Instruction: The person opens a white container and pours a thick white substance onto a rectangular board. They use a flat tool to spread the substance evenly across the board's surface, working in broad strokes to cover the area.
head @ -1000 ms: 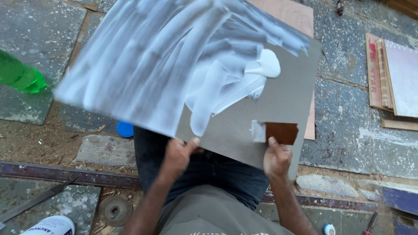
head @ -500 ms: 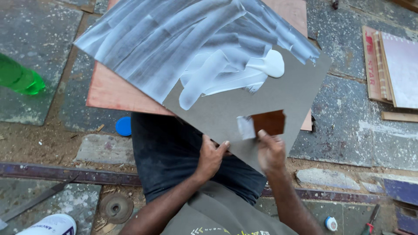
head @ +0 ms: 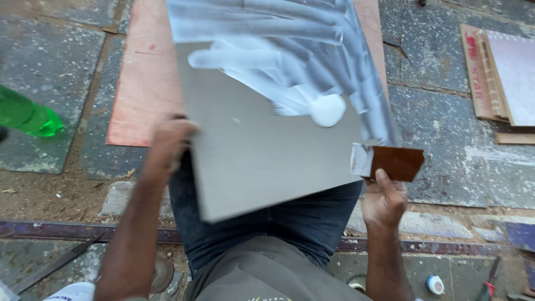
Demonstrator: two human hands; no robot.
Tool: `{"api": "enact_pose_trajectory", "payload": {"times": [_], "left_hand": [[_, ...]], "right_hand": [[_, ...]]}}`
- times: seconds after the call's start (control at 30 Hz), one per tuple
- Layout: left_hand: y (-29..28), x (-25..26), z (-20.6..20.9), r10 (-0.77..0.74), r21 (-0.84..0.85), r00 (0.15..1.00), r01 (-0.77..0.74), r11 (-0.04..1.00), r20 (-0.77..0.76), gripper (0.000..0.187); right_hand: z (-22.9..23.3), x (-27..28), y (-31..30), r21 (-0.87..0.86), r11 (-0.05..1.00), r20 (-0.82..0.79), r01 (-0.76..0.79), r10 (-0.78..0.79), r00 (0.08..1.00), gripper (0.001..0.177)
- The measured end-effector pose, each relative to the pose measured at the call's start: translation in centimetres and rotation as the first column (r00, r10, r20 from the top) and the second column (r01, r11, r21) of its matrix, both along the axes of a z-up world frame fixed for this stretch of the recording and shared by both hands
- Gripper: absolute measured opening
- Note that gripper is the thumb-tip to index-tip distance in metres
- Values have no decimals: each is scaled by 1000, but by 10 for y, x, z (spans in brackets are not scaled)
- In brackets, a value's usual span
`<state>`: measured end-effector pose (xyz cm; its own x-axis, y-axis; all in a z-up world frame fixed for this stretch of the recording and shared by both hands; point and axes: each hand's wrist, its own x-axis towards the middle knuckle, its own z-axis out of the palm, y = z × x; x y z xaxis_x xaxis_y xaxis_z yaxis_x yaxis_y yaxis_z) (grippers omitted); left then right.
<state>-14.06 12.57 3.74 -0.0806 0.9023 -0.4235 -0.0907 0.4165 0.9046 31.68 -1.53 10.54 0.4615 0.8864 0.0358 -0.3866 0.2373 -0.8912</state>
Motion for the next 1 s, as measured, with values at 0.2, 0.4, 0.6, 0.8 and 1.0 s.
{"api": "enact_pose_trajectory", "payload": {"times": [0.2,0.4,0.6,0.8,1.0], "left_hand": [[-134,-38,-19,140,306,762,-411,859,632,77],[-177,126,-60,-8,155,881,-74,985,473,73],[-142,164,-48,135,184,885,-238,954,446,22],[-116,71,-13,23,78,991,-34,996,131,20],[-75,-11,-14,162,241,905,-271,932,393,44]], "right_hand": [[2,2,9,62,997,45,-45,42,998,29],[10,-24,49,85,982,-28,-170,173,985,26],[16,-22,39,185,966,67,-180,170,983,22],[19,22,26,79,993,119,86,-95,988,21],[13,44,35,147,954,240,261,-290,926,32]]}}
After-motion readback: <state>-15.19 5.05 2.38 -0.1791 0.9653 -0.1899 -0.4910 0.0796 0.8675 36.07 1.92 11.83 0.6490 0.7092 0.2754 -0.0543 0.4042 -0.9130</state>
